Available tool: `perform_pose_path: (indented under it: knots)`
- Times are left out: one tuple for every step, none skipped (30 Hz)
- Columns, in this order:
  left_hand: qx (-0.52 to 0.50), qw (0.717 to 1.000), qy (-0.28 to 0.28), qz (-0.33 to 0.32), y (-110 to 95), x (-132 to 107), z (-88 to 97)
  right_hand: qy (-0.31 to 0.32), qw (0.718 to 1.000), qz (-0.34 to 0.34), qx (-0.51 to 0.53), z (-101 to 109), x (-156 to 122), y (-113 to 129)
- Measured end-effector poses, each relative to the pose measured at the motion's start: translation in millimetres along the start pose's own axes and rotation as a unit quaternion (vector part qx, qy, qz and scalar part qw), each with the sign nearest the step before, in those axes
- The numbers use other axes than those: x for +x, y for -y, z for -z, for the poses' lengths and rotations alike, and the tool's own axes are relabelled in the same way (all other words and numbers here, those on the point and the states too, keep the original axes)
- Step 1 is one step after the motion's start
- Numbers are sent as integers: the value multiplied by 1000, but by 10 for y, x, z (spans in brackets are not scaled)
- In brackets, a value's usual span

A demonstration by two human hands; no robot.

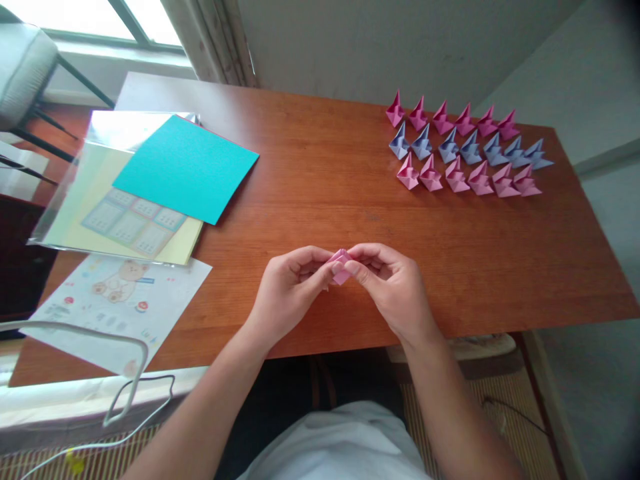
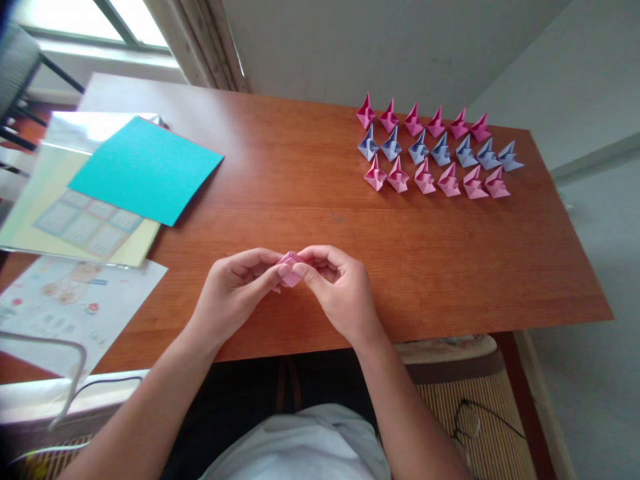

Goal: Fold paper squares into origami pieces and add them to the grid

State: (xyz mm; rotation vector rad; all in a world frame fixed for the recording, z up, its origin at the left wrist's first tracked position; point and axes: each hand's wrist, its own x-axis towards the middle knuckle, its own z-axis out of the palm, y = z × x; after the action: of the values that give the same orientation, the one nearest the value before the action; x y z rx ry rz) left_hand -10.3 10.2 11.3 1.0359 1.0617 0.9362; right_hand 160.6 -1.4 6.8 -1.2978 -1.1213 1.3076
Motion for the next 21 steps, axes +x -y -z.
perform_pose_path:
  knots:
    - [4, 1000, -3, 0, -4, -2, -2, 0, 1000, -1, 2, -8, -1, 4]
    - [9, 1000, -7, -2, -8, -4, -4, 0, 1000, 0, 3, -17, -2, 8]
    - [13, 1000, -12, -4, -11, -5, -6, 0, 1000, 1, 4, -25, -3, 9]
    - [16, 1000, -15, -5, -12, -6, -8, -1, 1000, 3, 6, -32, -5, 10]
    - [17, 1000, -19, -7, -12, -6, -10, -2, 1000, 5, 7, -38, -6, 8]
    - [17, 1000, -23, -8, -11, -5, -12, -2, 1000, 7, 9, -42, -7, 6]
    - [16, 999, -26, -9, -9, -4, -13, -3, 1000, 8, 11, -45, -8, 4]
    - [14, 999, -29, -9, -7, -2, -14, -3, 1000, 9, 12, -47, -7, 2]
    - [13, 999, -30, -10, -5, -1, -14, -3, 1000, 10, 13, -48, -7, 1]
    - [11, 999, -30, -10, -3, 0, -14, -3, 1000, 11, 14, -49, -5, 0]
    - [10, 999, -29, -11, -1, 1, -13, -3, 1000, 10, 14, -49, -3, 1]
    - [8, 1000, -27, -11, 0, 2, -13, -4, 1000, 10, 13, -50, -1, 2]
    - [5, 1000, -26, -11, 0, 2, -13, -4, 1000, 10, 12, -49, 1, 3]
    - [1, 1000, -24, -11, 1, 3, -15, -5, 1000, 10, 11, -49, 4, 3]
    - [-5, 1000, -23, -11, 1, 5, -16, -5, 1000, 11, 10, -48, 6, 2]
    - [-13, 1000, -19, -13, 1, 6, -19, -7, 1000, 11, 12, -47, 7, -1]
    - [-22, 1000, -15, -14, 0, 8, -22, -10, 1000, 11, 15, -45, 8, -5]
    - [-30, 999, -9, -15, -2, 10, -24, -14, 1000, 11, 19, -42, 8, -10]
    - [-36, 999, -3, -14, -4, 13, -25, -19, 1000, 12, 22, -39, 7, -17]
    - [-40, 999, 2, -13, -8, 15, -26, -25, 999, 14, 24, -36, 5, -23]
    - [-43, 999, 5, -11, -11, 17, -26, -30, 999, 16, 24, -33, 4, -29]
